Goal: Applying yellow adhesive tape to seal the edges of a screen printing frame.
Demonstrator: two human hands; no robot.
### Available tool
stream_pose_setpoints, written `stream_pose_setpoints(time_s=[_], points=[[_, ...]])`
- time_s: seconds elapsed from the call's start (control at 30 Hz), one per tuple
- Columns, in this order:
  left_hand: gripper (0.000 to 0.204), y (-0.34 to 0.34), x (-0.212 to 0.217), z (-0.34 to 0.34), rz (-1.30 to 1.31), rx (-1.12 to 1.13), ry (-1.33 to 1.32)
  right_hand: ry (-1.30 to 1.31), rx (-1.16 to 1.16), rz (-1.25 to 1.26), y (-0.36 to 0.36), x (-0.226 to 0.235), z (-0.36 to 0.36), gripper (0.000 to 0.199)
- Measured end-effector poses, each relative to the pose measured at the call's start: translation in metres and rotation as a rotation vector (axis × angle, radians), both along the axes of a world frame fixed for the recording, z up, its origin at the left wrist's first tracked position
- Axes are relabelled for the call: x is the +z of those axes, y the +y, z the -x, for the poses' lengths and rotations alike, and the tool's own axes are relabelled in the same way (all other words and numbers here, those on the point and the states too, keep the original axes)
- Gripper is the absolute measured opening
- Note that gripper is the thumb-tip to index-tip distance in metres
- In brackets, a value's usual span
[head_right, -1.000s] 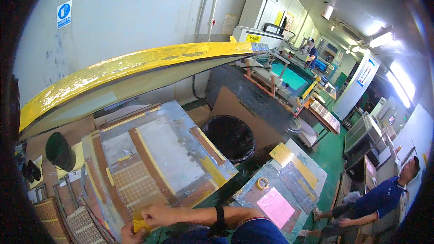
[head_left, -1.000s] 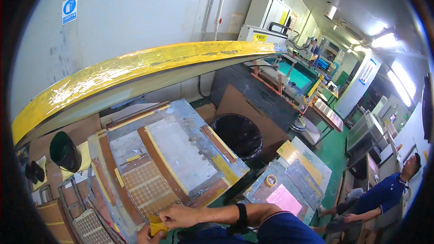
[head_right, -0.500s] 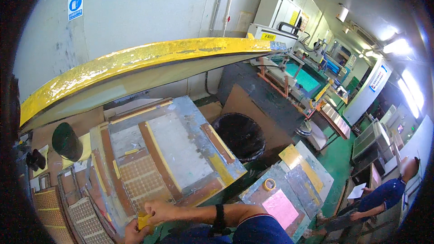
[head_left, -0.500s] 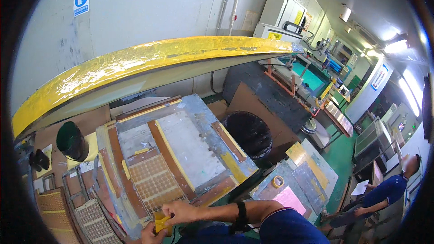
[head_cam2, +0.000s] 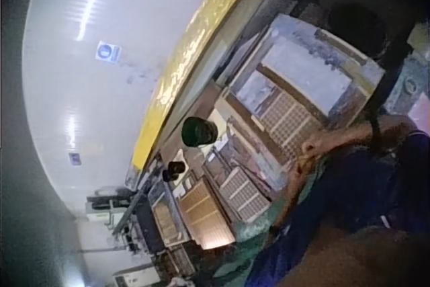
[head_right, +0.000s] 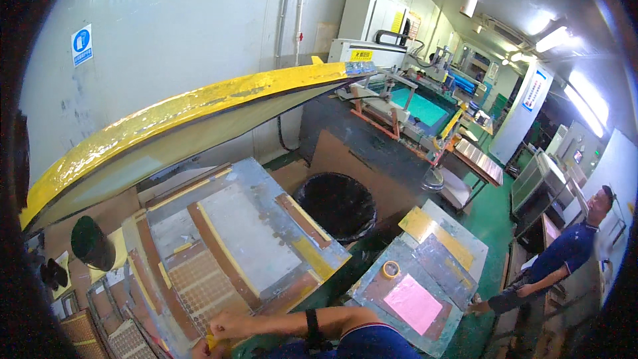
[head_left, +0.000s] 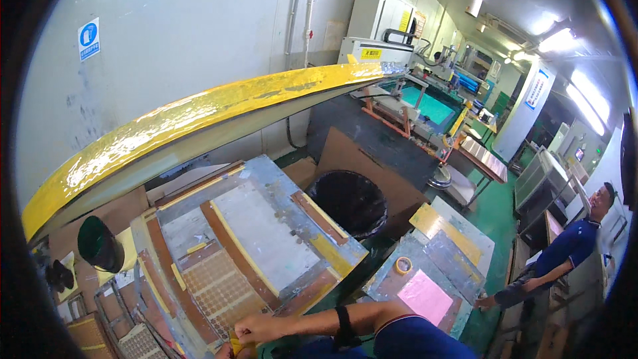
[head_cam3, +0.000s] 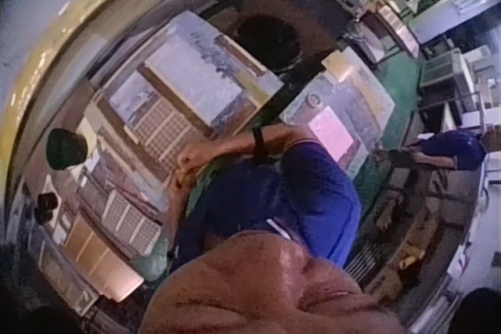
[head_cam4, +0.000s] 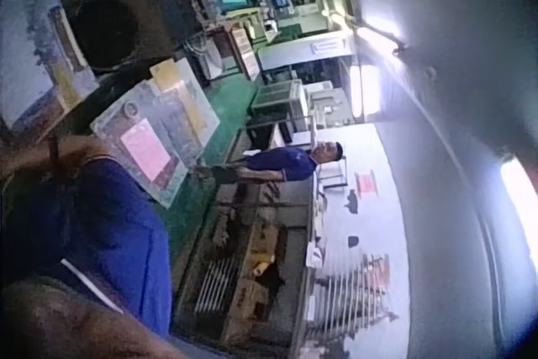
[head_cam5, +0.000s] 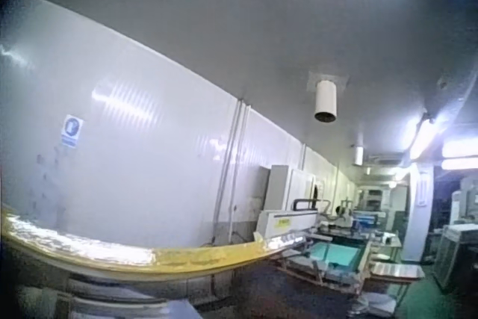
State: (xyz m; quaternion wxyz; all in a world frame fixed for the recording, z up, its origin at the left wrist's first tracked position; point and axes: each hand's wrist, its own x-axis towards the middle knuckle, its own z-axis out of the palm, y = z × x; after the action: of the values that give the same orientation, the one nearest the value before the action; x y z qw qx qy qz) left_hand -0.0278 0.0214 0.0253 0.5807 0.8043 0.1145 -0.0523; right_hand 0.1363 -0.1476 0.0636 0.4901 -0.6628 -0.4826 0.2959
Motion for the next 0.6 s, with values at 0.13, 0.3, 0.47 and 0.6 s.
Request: stream_pose_setpoints(time_s=[0.13, 0.3, 0.47, 0.6], points=[[0.028, 0.006, 0.013, 0.001, -0.042, -0.073, -0.093, 0.004, 0.042, 0.021, 0.004, -0.003, 0.003, 0.021], [0.035, 0.008, 0.008, -0.005, -0.260, -0.047, -0.073, -0.007, 0.022, -0.018, 0.005, -0.017, -0.009, 0.021], [0.038, 0.003, 0.027, -0.012, -0.281, -0.067, 0.071, -0.060, -0.103, 0.103, -0.002, -0.002, -0.007, 0.022], [0.035, 0.013, 0.001, 0.005, -0.389, -0.043, 0.029, -0.053, -0.021, 0.034, 0.007, -0.006, -0.008, 0.021]])
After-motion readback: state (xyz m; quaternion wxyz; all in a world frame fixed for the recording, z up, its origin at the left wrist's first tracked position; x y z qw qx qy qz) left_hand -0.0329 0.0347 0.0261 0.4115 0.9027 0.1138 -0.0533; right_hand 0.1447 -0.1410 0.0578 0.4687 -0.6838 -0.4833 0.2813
